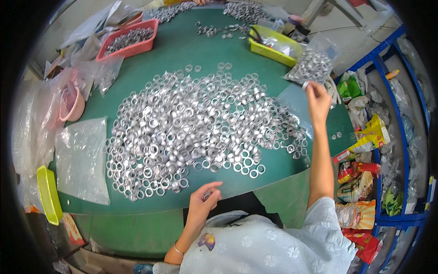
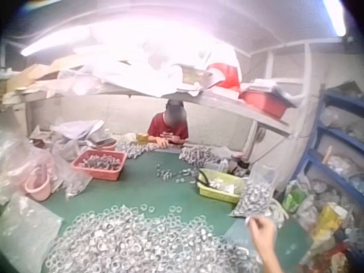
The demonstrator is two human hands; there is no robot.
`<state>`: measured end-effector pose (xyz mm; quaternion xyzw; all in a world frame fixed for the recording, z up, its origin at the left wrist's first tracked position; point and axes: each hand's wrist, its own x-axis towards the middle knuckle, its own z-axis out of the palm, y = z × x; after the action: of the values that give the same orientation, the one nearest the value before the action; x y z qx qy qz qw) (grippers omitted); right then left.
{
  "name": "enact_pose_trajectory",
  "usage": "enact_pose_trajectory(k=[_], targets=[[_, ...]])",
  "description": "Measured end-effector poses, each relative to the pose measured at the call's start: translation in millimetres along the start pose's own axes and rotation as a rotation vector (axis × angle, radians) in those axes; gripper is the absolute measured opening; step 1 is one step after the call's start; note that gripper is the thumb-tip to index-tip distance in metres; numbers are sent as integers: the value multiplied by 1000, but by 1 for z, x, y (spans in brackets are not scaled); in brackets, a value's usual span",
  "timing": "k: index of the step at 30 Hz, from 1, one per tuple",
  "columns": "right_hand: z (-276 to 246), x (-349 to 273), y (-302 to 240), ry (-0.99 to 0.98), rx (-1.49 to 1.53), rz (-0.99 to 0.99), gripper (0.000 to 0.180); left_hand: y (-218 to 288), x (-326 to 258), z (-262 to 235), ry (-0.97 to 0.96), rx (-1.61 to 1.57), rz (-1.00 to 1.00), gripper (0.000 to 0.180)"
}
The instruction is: The person sorts metal rings from a large pile on a table by hand and places them into a plastic bag, occasionally picking up several at once.
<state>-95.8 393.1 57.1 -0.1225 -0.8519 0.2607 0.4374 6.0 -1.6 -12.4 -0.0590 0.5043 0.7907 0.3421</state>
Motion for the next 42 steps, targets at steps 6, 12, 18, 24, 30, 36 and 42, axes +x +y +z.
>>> enact_pose_trajectory(k=[6, 12, 18, 24, 30, 36, 42], targets=[[-39, 175, 45, 314, -465, -212, 19, -8, -1, -6, 66, 75, 34, 26], [-27, 238, 68, -48, -834, 86, 24, -8, 5, -3, 85, -19, 44, 27], [-11, 152, 20, -158, -244, -202, 19, -6, 16, 9, 85, 54, 11, 24], [8, -71, -82, -1022, 196, -322, 30, -12, 20, 4, -6, 236, 56, 25], [41, -141, -77, -627, -29, -198, 22, -20, 26, 17, -94, 280, 71, 29], [31, -141, -65, -524, 278, 269, 23, -21, 22, 17, -90, 234, 61, 30], [11, -165, -105, -800, 1043, 889, 15, -6, 29, 35, -76, 37, -42, 34]])
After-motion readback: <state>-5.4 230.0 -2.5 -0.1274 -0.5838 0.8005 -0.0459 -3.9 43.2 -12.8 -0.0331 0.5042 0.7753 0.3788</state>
